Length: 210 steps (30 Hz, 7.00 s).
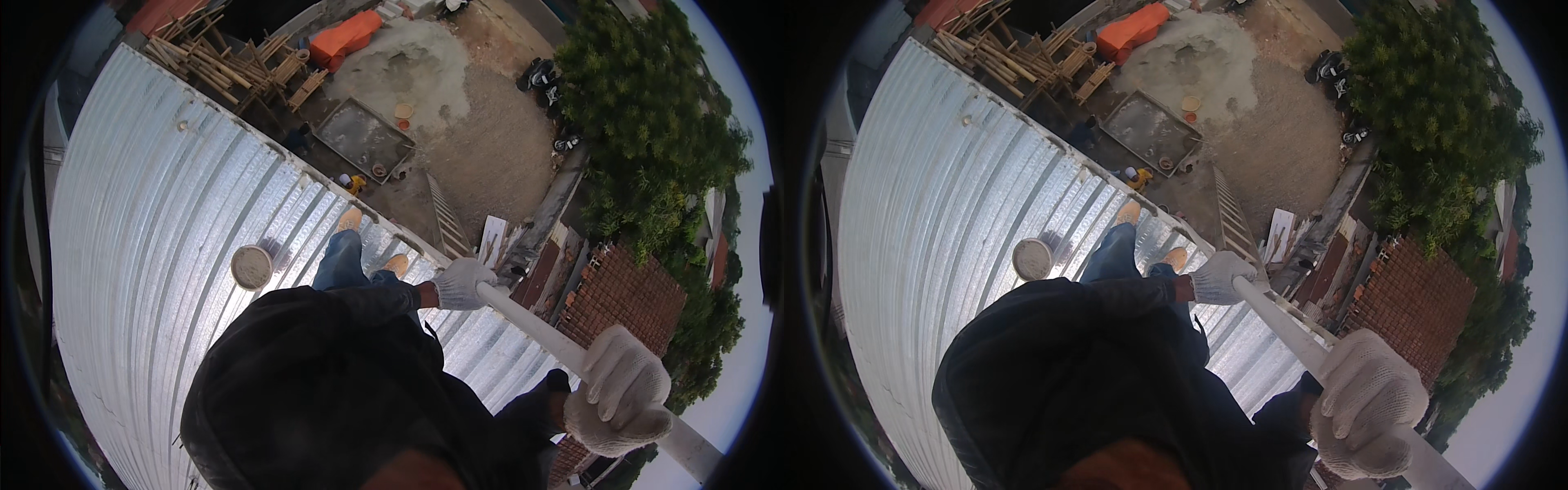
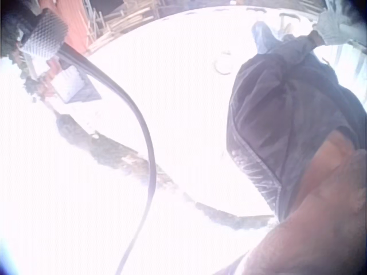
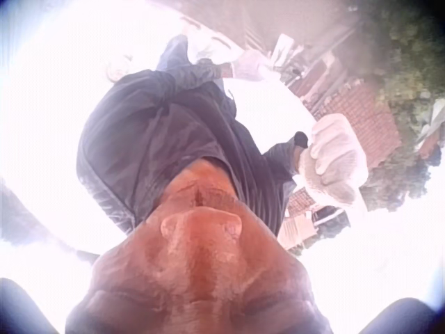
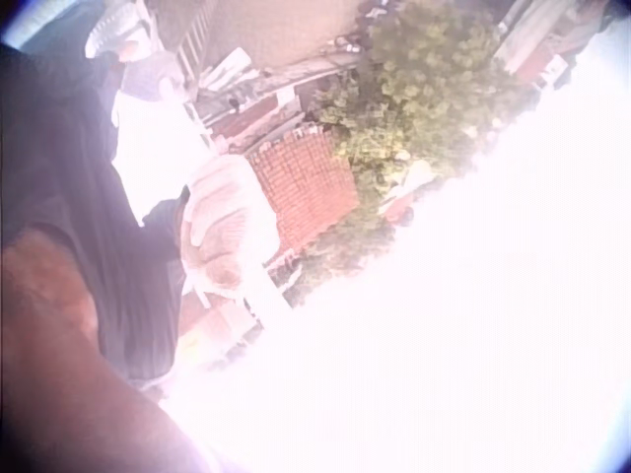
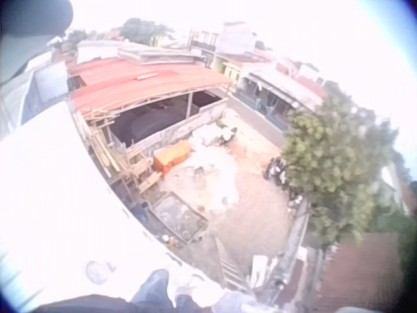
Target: The person walks on a corrugated metal roof, places a PVC pipe, then uses a trowel to scoop cement from a bucket and applies it along the roof edge. The person continues to apply cement along the edge while walking.
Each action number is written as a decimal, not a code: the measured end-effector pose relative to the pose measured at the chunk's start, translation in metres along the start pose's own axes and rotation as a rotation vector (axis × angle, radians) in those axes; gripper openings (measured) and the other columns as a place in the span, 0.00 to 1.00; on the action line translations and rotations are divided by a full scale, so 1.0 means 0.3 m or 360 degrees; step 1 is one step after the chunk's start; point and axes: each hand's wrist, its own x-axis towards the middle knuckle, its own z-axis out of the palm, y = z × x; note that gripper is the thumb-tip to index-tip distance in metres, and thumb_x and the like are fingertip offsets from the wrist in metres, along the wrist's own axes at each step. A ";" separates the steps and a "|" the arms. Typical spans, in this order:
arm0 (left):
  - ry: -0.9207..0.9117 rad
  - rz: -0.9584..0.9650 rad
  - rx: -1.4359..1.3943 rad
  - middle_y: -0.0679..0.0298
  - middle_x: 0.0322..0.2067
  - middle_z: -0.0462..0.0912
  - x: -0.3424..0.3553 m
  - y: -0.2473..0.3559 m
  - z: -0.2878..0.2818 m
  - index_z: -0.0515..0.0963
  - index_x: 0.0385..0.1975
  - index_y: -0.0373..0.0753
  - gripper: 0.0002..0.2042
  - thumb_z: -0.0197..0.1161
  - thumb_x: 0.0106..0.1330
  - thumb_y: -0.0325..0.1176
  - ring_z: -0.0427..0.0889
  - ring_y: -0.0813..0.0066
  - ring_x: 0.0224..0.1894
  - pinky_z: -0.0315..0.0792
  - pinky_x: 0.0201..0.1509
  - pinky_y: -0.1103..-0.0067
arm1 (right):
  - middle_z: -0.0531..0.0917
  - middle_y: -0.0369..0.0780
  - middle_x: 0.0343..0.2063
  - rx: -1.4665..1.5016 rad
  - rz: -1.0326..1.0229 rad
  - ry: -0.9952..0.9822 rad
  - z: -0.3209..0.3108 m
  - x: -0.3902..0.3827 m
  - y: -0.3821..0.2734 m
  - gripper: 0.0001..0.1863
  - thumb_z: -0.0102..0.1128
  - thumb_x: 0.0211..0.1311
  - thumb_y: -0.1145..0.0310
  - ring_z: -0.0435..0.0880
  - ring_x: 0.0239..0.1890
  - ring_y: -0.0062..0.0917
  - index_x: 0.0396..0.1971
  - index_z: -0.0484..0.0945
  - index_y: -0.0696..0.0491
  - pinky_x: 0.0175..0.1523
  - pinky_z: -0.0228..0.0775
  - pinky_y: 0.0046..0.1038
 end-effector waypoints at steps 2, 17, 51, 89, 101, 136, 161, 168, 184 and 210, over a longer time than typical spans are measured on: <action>-0.0146 -0.0092 -0.0086 0.56 0.22 0.82 0.000 0.015 -0.015 0.83 0.22 0.43 0.18 0.72 0.69 0.48 0.85 0.51 0.28 0.76 0.34 0.61 | 0.69 0.27 0.10 -0.0098 -0.0173 0.0063 0.085 0.033 0.004 0.33 0.58 0.79 0.37 0.68 0.12 0.18 0.14 0.65 0.39 0.26 0.63 0.25; -0.0204 -0.0130 -0.0180 0.58 0.29 0.86 0.190 -0.041 -0.042 0.87 0.33 0.43 0.14 0.77 0.63 0.48 0.87 0.54 0.34 0.77 0.42 0.60 | 0.82 0.44 0.49 -0.0598 0.0305 0.0548 -0.215 -0.143 0.407 0.38 0.61 0.73 0.34 0.81 0.50 0.32 0.60 0.82 0.57 0.57 0.73 0.42; -0.0593 -0.0945 0.0275 0.50 0.66 0.77 -0.070 -0.348 -0.294 0.73 0.69 0.41 0.44 0.82 0.53 0.55 0.77 0.49 0.69 0.69 0.75 0.59 | 0.76 0.37 0.19 -0.0661 0.1188 0.0651 0.208 -0.291 1.119 0.30 0.56 0.83 0.52 0.74 0.25 0.22 0.22 0.76 0.60 0.33 0.64 0.33; 0.0233 -0.0360 -0.0242 0.53 0.17 0.76 0.354 -0.181 -0.036 0.81 0.19 0.40 0.25 0.76 0.66 0.55 0.77 0.53 0.20 0.69 0.27 0.64 | 0.66 0.32 0.18 -0.1011 0.0438 0.1080 0.188 0.044 0.615 0.27 0.52 0.85 0.54 0.68 0.23 0.23 0.20 0.66 0.48 0.39 0.71 0.31; 0.0452 0.0460 -0.0138 0.65 0.37 0.89 0.457 0.170 -0.098 0.88 0.51 0.48 0.18 0.77 0.66 0.50 0.87 0.57 0.39 0.81 0.50 0.65 | 0.78 0.43 0.46 -0.0142 -0.0222 0.0824 0.027 0.226 0.256 0.46 0.60 0.64 0.22 0.79 0.51 0.34 0.57 0.73 0.55 0.62 0.74 0.43; 0.0650 -0.0824 -0.0609 0.74 0.14 0.71 0.424 0.115 -0.385 0.75 0.20 0.41 0.21 0.69 0.78 0.42 0.69 0.86 0.16 0.60 0.20 0.79 | 0.87 0.48 0.49 -0.0828 0.0378 0.0347 -0.103 0.018 0.774 0.33 0.72 0.60 0.54 0.85 0.49 0.41 0.63 0.80 0.53 0.53 0.78 0.38; 0.0015 -0.0464 -0.0960 0.69 0.21 0.79 0.367 0.126 -0.398 0.79 0.32 0.37 0.13 0.68 0.80 0.37 0.74 0.85 0.23 0.69 0.30 0.82 | 0.86 0.48 0.28 -0.0821 0.0410 0.0753 0.400 -0.141 1.377 0.11 0.67 0.62 0.58 0.86 0.35 0.53 0.29 0.84 0.50 0.38 0.78 0.45; -0.0029 -0.0341 -0.0889 0.64 0.28 0.80 0.555 0.245 -0.468 0.81 0.43 0.34 0.10 0.67 0.79 0.35 0.80 0.71 0.27 0.75 0.33 0.71 | 0.89 0.48 0.29 -0.0682 0.0301 0.0565 0.274 0.082 1.277 0.16 0.69 0.66 0.55 0.90 0.38 0.50 0.29 0.88 0.53 0.40 0.80 0.43; -0.0040 -0.0499 0.0011 0.50 0.40 0.90 0.281 -0.372 0.043 0.89 0.40 0.41 0.19 0.78 0.58 0.51 0.89 0.46 0.46 0.81 0.51 0.62 | 0.74 0.28 0.17 -0.0075 -0.0380 0.0433 -0.189 0.346 -0.026 0.21 0.72 0.75 0.51 0.71 0.18 0.15 0.29 0.84 0.53 0.27 0.65 0.25; 0.0099 0.0737 -0.0746 0.68 0.33 0.78 0.006 1.075 -1.126 0.78 0.59 0.34 0.17 0.58 0.85 0.43 0.80 0.77 0.32 0.81 0.34 0.77 | 0.79 0.30 0.17 0.0199 0.0125 -0.0785 0.685 -0.133 0.498 0.18 0.71 0.77 0.58 0.79 0.22 0.14 0.30 0.85 0.57 0.26 0.68 0.25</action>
